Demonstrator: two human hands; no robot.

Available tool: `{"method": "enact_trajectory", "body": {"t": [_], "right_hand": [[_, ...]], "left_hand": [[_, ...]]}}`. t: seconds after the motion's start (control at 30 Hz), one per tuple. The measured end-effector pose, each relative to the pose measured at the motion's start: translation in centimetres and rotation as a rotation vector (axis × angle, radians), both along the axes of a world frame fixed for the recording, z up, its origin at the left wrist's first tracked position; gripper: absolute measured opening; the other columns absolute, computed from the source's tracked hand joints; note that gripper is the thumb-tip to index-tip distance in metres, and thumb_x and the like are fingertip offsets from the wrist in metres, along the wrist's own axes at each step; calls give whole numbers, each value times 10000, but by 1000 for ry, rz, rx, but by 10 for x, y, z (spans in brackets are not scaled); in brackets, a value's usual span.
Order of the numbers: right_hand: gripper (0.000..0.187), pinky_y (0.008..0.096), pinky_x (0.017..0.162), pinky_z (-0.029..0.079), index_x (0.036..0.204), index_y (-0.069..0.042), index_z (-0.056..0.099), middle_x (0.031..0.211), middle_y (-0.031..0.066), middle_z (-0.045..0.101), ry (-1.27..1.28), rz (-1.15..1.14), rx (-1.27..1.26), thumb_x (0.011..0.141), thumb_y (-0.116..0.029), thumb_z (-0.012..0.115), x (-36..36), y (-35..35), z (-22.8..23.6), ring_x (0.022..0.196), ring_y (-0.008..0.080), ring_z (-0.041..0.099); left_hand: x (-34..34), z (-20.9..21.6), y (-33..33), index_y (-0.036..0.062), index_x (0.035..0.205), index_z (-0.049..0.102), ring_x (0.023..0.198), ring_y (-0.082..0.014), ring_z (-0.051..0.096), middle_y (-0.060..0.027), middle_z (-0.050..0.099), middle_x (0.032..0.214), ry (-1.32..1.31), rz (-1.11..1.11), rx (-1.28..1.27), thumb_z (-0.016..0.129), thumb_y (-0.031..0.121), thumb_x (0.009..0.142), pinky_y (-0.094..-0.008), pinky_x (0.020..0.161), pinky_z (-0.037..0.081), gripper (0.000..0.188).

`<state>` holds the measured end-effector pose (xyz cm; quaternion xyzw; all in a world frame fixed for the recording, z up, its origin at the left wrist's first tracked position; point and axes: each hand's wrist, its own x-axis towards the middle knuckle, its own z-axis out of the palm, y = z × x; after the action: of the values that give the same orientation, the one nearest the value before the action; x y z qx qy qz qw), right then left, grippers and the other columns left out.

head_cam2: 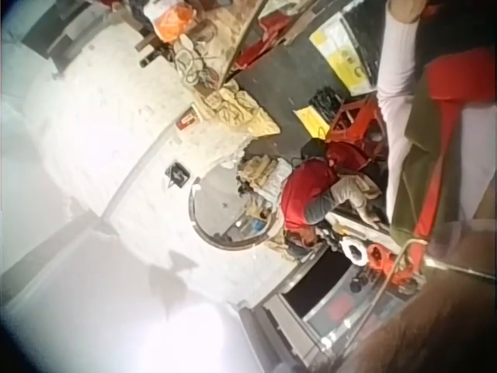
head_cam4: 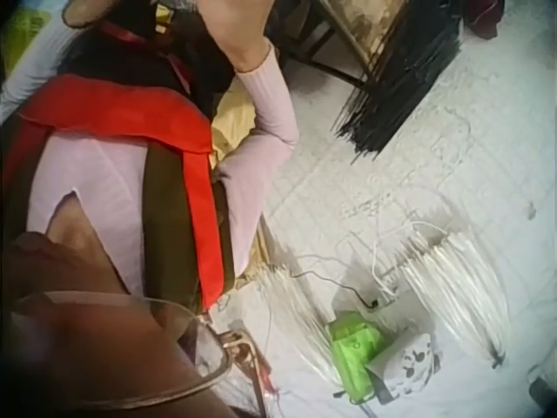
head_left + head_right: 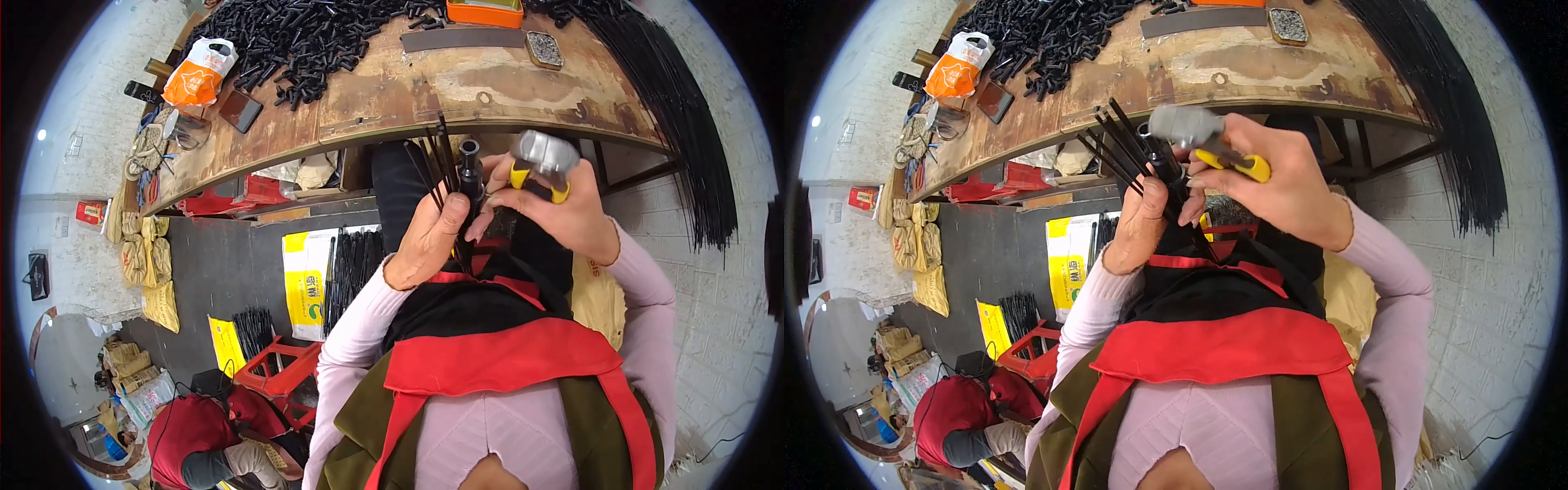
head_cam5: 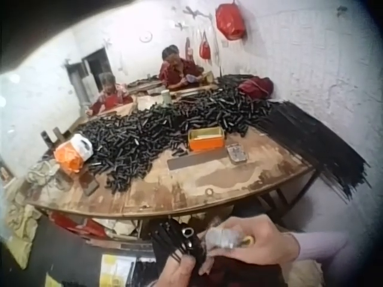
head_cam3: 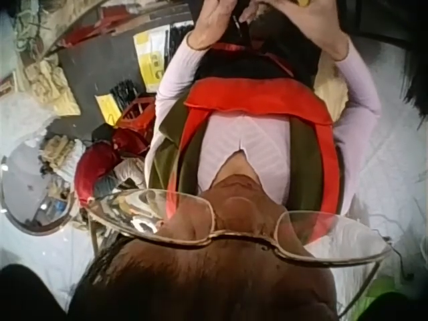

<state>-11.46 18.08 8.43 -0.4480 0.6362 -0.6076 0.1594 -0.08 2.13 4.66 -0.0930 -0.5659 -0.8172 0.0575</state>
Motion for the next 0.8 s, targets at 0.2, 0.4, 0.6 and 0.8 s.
{"method": "enact_trajectory", "body": {"t": [0.2,0.4,0.6,0.8], "right_hand": [[238,255,788,526,1030,24,614,938,59,686,-192,62,22,818,56,717,-1,-3,3,855,116,646],[343,251,780,521,1135,1,623,924,36,685,-63,-7,-26,813,32,738,2,-3,-9,828,91,632],[267,250,685,497,1087,2,600,855,44,658,-205,-34,19,846,-4,716,0,-1,-4,725,79,591],[118,245,478,391,986,8,529,642,53,591,-351,57,665,983,-110,523,1,43,35,507,91,525]], "left_hand": [[-1,-7,-3,-51,1425,338,668,-74,395,-2,492,853,-17,-24,50,419,533,1010,-228,628,358,721],[-8,-2,0,-72,1461,283,641,-72,381,6,483,822,-31,-22,61,412,615,975,-224,607,354,851],[-17,-7,-3,-60,1462,290,583,-100,422,-55,521,757,-48,-11,70,451,665,923,-263,557,376,918],[-20,-12,-17,-55,1362,404,610,-73,403,4,455,685,-32,3,120,421,627,966,-220,576,351,789]]}}
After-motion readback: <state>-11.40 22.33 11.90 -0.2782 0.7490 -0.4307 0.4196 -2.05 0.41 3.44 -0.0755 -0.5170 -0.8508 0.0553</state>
